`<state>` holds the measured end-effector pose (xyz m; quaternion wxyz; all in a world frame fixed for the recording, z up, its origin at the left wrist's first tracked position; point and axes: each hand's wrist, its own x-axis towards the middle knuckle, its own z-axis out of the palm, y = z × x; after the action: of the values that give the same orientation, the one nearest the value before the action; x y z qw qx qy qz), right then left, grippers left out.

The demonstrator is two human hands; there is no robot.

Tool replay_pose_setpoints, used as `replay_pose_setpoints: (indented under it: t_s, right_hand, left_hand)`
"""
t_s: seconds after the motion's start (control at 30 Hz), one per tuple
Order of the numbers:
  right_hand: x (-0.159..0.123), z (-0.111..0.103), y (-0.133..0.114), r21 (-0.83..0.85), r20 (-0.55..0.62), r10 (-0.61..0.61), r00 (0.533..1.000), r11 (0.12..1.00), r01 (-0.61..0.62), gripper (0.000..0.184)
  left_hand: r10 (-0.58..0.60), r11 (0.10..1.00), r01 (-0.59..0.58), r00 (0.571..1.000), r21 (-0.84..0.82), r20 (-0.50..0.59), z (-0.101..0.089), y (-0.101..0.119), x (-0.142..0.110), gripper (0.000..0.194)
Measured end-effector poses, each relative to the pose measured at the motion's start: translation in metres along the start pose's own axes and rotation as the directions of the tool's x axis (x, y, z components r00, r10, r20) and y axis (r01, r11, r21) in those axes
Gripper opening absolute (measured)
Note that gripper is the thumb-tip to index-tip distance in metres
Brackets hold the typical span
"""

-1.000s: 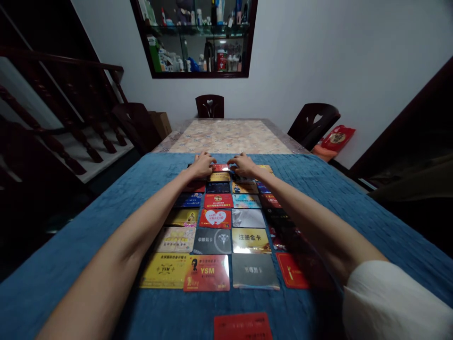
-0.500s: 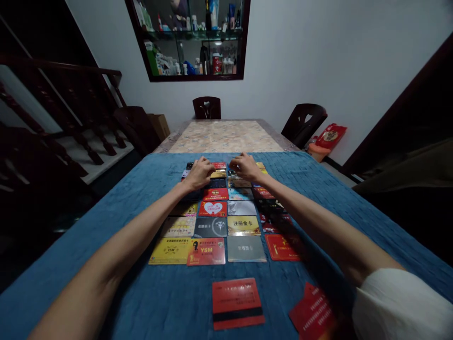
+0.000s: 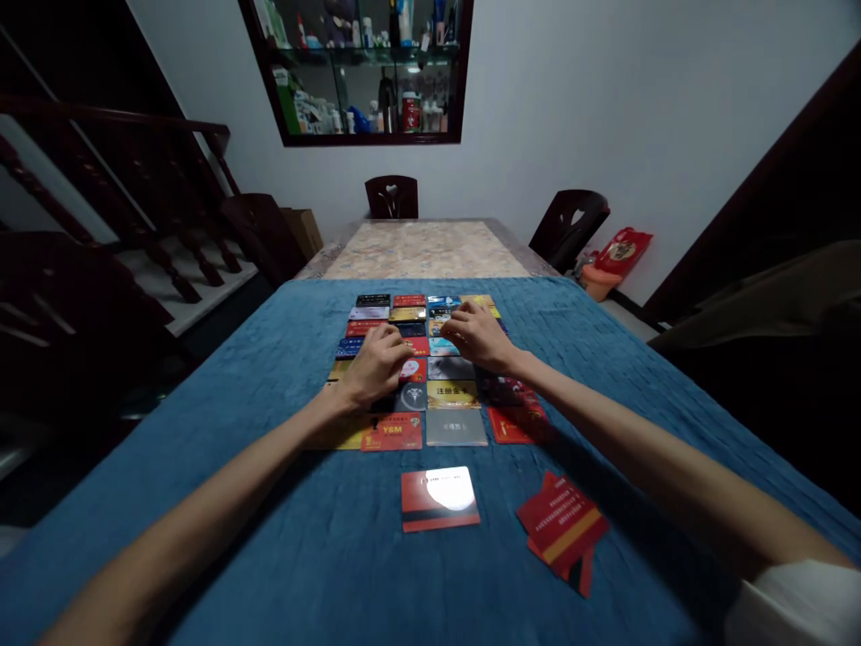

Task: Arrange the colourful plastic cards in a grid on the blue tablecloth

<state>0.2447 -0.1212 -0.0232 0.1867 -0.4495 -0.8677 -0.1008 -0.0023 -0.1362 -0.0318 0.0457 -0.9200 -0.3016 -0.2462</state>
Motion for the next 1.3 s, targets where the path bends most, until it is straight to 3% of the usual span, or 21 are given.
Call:
replay_pose_setpoints:
  t_s: [0.27, 0.63, 0.83, 1.0, 1.3]
  right_hand:
    - [-0.047, -0.008, -0.027, 0.030, -0.060, -0.048, 0.997, 0.998, 0.050, 0.024]
    - [-0.108, -0.024, -0.076, 0.206, -0.113, -0.099, 0.989, 0.971, 0.121, 0.025]
    - [-0.132, -0.031, -0.091, 0.310, -0.112, -0.141, 0.984, 0.936, 0.170, 0.020]
    - [-0.142, -0.039, -0.096, 0.368, -0.058, -0.182, 0.982, 0.910, 0.190, 0.017]
    - [-0.145, -0.043, -0.102, 0.397, 0.075, -0.271, 0.960, 0.891, 0.220, 0.039]
  left_hand:
    - [0.026, 0.998, -0.025, 1.000, -0.065, 0.015, -0.005, 0.050, -0.036, 0.021]
    - [0.079, 0.965, -0.080, 0.997, -0.250, -0.014, -0.014, 0.092, -0.067, 0.022]
    - [0.105, 0.929, -0.071, 0.992, -0.363, 0.073, -0.026, 0.100, -0.076, 0.017]
    - [0.262, 0.924, -0.218, 0.959, -0.315, 0.104, -0.029, 0.097, -0.077, 0.023]
    - [0.380, 0.914, -0.343, 0.910, -0.218, 0.165, -0.025, 0.095, -0.078, 0.040]
